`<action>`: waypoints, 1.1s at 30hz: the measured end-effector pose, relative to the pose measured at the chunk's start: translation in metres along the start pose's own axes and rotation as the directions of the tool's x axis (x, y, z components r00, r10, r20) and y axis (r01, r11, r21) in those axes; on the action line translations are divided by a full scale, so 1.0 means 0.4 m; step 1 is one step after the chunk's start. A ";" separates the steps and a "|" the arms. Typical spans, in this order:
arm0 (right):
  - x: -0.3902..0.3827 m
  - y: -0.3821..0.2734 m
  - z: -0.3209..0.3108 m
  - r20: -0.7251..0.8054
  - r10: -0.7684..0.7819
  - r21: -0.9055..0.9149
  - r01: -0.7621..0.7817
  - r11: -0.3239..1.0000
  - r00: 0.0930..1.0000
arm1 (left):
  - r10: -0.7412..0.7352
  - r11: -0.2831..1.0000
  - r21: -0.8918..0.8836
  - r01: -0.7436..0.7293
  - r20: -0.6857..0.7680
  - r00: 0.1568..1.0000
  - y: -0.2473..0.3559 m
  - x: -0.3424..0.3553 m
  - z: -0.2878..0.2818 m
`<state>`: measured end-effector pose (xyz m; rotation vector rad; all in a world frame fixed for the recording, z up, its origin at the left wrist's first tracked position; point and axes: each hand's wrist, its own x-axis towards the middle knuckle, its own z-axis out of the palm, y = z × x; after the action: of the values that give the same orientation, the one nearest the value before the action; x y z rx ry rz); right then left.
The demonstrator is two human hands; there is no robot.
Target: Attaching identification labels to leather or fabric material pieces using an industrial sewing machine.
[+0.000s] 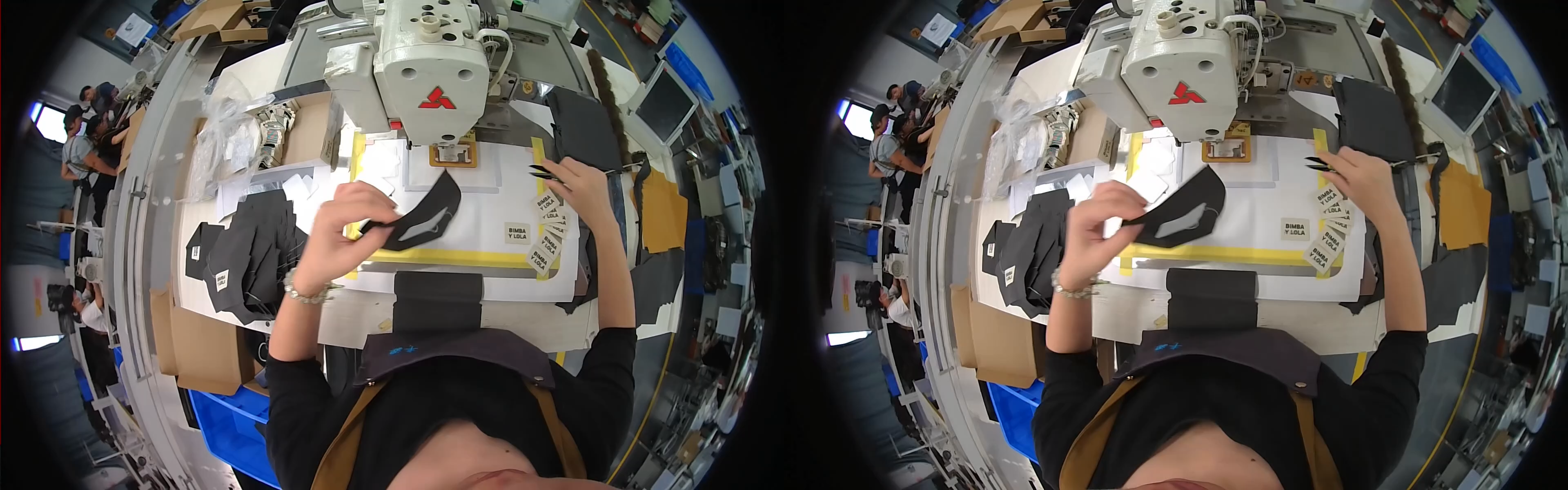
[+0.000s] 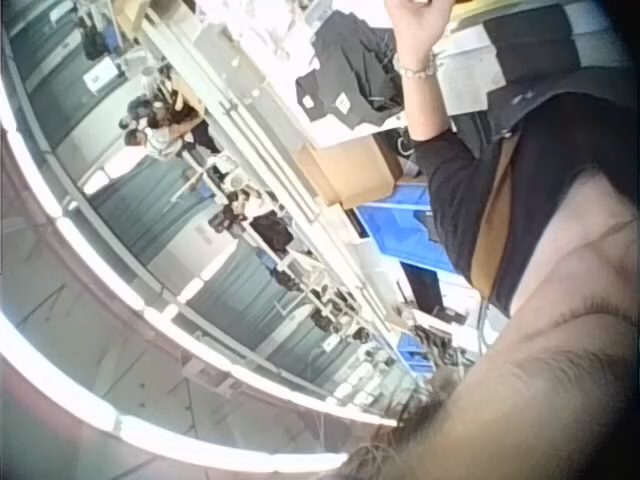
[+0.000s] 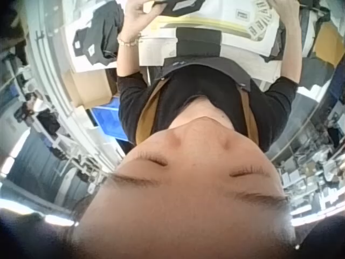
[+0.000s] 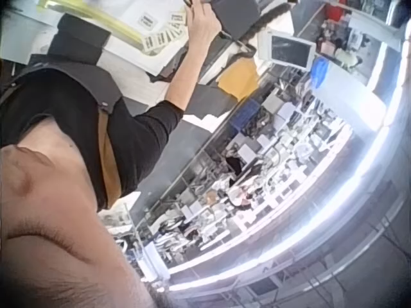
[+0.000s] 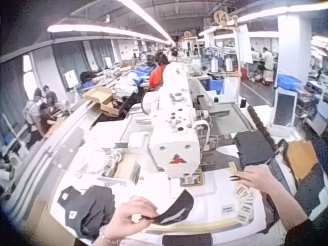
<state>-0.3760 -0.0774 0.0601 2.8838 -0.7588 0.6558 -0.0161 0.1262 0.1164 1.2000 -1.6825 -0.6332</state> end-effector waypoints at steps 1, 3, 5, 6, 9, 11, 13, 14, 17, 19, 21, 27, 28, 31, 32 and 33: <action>-0.016 0.013 -0.010 -0.014 0.075 -0.016 -0.076 0.997 0.997 | 0.080 0.995 0.059 -0.080 -0.007 0.997 0.022 -0.007 -0.048; -0.052 0.035 -0.031 -0.053 0.191 -0.040 -0.193 0.980 0.980 | 0.161 0.978 0.154 -0.142 -0.121 0.980 0.076 -0.028 -0.130; -0.080 0.046 -0.044 -0.094 0.247 -0.018 -0.250 0.968 0.964 | 0.137 0.963 0.266 -0.049 -0.324 0.936 0.100 -0.103 -0.205; -0.095 0.055 -0.046 -0.081 0.295 0.005 -0.295 0.955 0.952 | 0.140 0.945 0.326 0.003 -0.415 0.899 0.097 -0.150 -0.245; -0.146 0.069 -0.049 -0.065 0.380 -0.033 -0.383 0.923 0.923 | 0.090 0.936 0.320 0.145 -0.618 0.781 0.050 -0.305 -0.342; -0.175 0.083 -0.043 -0.071 0.376 -0.041 -0.379 0.924 0.924 | -0.132 0.957 0.070 0.282 -0.759 0.638 -0.001 -0.422 -0.398; -0.191 0.094 -0.026 -0.105 0.357 -0.054 -0.364 0.930 0.928 | -0.210 0.912 0.050 0.407 -0.795 0.569 -0.055 -0.539 -0.435; -0.199 0.099 -0.023 -0.122 0.347 -0.074 -0.357 0.931 0.930 | -0.292 0.862 0.006 0.506 -0.811 0.507 -0.090 -0.590 -0.447; -0.215 0.112 -0.003 -0.046 0.440 -0.078 -0.443 0.893 0.897 | -0.385 0.813 -0.128 0.568 -0.850 0.359 -0.174 -0.696 -0.461; -0.215 0.112 0.003 -0.029 0.452 -0.082 -0.453 0.888 0.892 | -0.352 0.810 -0.148 0.567 -0.896 0.270 -0.204 -0.728 -0.467; -0.217 0.117 0.011 -0.059 0.458 -0.123 -0.462 0.878 0.887 | -0.325 0.825 -0.160 0.542 -0.919 0.223 -0.217 -0.735 -0.477; -0.251 0.128 0.032 -0.076 0.544 -0.148 -0.549 0.822 0.835 | 0.273 0.364 0.588 0.722 -0.809 0.521 -0.083 -0.469 -0.362; -0.258 0.131 0.039 -0.077 0.544 -0.151 -0.549 0.822 0.835 | 0.272 0.366 0.587 0.722 -0.810 0.520 -0.072 -0.427 -0.336; -0.283 0.135 0.059 -0.144 0.582 -0.081 -0.596 0.799 0.800 | 0.017 0.393 0.755 0.525 -0.576 0.817 -0.078 -0.310 -0.265; -0.280 0.126 0.053 -0.140 0.610 -0.062 -0.622 0.781 0.780 | -0.056 0.468 0.752 0.465 -0.500 0.864 -0.089 -0.275 -0.246; -0.277 0.116 0.045 -0.137 0.638 -0.043 -0.648 0.760 0.758 | -0.129 0.521 0.733 0.437 -0.438 0.890 -0.105 -0.247 -0.225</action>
<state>-0.4786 -0.0716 -0.0044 2.4283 -1.7444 0.8021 0.0907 0.2099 0.0815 2.1589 -1.4907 0.2704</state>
